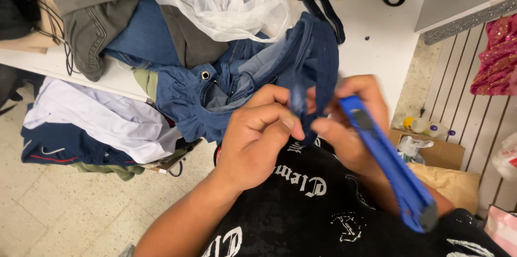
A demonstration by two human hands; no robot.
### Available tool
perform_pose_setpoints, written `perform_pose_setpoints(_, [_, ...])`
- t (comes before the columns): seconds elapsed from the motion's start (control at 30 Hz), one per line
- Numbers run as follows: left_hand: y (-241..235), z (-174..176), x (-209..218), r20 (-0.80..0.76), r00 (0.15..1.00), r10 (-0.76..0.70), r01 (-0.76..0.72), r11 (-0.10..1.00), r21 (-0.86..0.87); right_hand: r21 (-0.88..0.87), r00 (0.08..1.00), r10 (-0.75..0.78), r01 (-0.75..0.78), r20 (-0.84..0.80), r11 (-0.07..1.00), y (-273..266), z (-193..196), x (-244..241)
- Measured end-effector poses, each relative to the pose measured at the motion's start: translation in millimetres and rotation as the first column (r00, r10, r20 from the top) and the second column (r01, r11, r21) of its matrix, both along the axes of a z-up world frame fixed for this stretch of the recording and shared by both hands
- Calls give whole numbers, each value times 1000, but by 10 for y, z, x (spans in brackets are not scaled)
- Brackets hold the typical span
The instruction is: The person uses a blue utility knife to cut the hem of a pair of blue jeans. They hold the fabric taut with one hand while carefully slicing the seam with the other. The person repeatedly adjusts the jeans to continue cutting along the edge.
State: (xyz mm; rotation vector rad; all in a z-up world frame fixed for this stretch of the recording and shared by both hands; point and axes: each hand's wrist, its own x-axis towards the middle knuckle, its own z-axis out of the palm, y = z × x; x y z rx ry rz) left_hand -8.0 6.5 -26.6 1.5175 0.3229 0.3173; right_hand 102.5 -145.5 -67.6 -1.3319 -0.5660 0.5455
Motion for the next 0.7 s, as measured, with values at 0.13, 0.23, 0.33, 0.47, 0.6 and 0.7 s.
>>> perform_pose_setpoints(0.13, [-81, -17, -28, 50, 994, 100, -108, 975, 196, -215, 998, -57, 59, 15, 975, 79, 93, -33])
perform_pose_setpoints(0.23, [-162, -92, -121, 59, 991, 117, -115, 993, -33, -172, 992, -83, 98, 93, 980, 104, 119, -12])
perform_pose_setpoints(0.33, [-225, -129, -164, 33, 998, 48, -51, 995, 82, -5, 992, -11, 11, -126, 1000, 115, 108, 16])
perform_pose_setpoints(0.47, [-237, -153, -155, 6, 999, 54, -53, 965, 256, -90, 999, 7, -10, -34, 996, 95, 103, 42])
perform_pose_setpoints(0.6, [-231, -6, -209, 174, 965, 196, -256, 847, 466, -166, 999, 43, -42, 2, 985, 72, 162, 54])
perform_pose_setpoints(0.7, [-169, 143, -180, 146, 971, 190, -238, 840, 488, -199, 999, 46, -39, 29, 979, 70, 233, 21])
